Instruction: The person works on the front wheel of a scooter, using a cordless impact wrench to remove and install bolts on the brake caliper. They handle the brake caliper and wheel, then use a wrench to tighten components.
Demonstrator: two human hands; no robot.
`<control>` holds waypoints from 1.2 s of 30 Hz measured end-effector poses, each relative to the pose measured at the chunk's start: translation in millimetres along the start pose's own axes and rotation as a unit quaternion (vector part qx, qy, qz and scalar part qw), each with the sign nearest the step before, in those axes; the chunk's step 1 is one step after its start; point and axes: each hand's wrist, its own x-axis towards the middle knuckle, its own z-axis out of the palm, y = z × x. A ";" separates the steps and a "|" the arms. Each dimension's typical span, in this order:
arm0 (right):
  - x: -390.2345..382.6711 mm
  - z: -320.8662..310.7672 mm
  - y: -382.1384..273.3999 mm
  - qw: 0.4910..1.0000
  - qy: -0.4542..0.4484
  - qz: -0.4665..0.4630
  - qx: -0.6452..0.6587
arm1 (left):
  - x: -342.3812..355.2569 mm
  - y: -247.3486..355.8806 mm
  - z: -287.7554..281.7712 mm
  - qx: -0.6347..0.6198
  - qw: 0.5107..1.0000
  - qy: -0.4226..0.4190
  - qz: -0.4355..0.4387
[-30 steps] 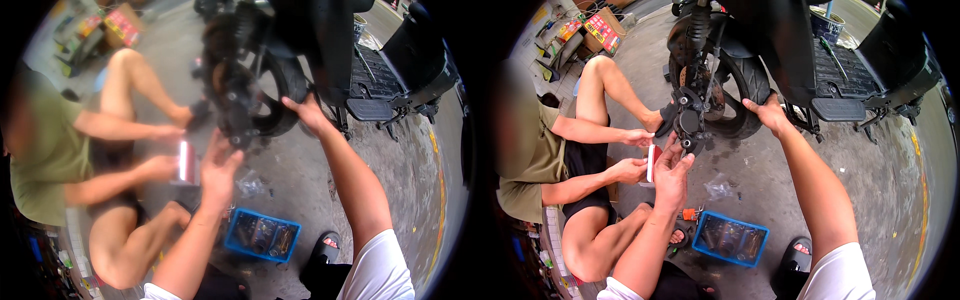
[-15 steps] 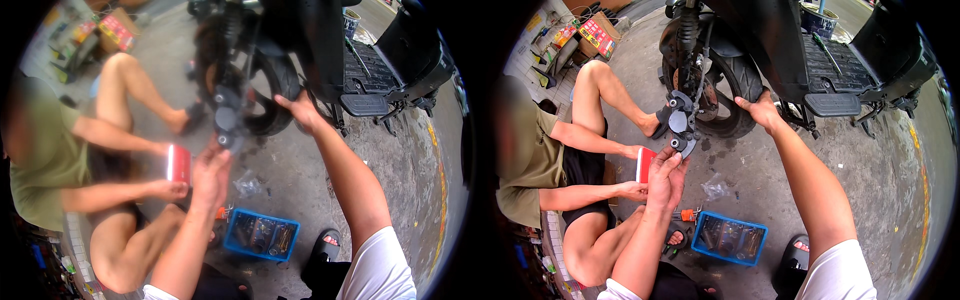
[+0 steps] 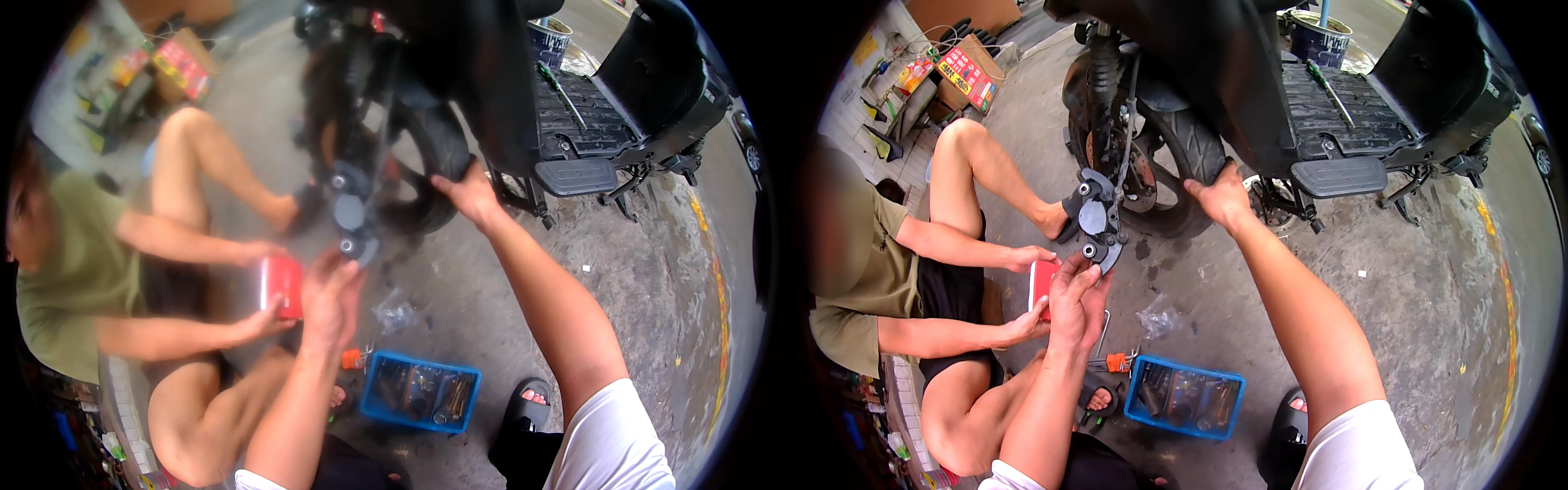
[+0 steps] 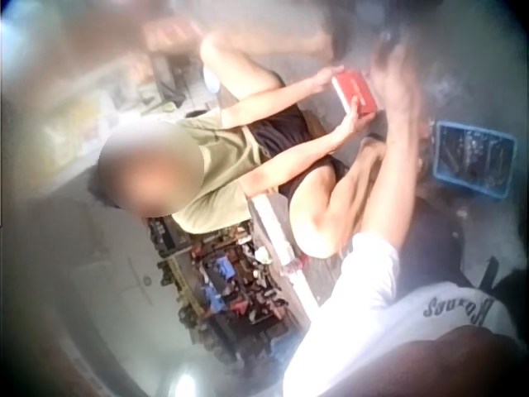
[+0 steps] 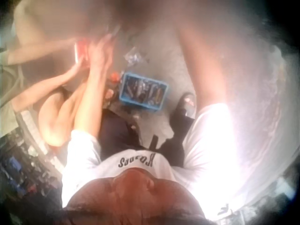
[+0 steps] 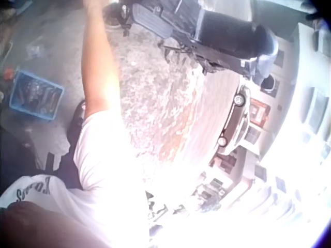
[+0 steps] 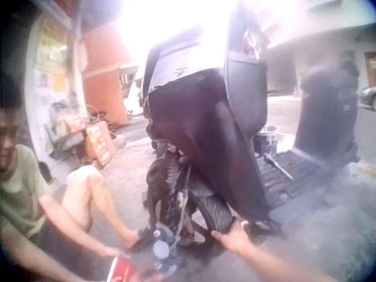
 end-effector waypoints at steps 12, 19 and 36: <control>-66.8 -48.9 -20.7 0.990 -0.126 -0.048 -0.040 | 9.8 6.6 18.5 -0.086 0.996 0.022 -0.024; -188.5 -141.3 -89.9 0.951 -0.210 -0.164 -0.158 | 25.0 -13.9 40.6 -0.071 0.995 0.039 -0.063; -397.1 -148.1 -71.4 0.802 -0.458 -0.064 -0.378 | 34.1 -38.6 21.7 -0.333 0.920 0.061 -0.196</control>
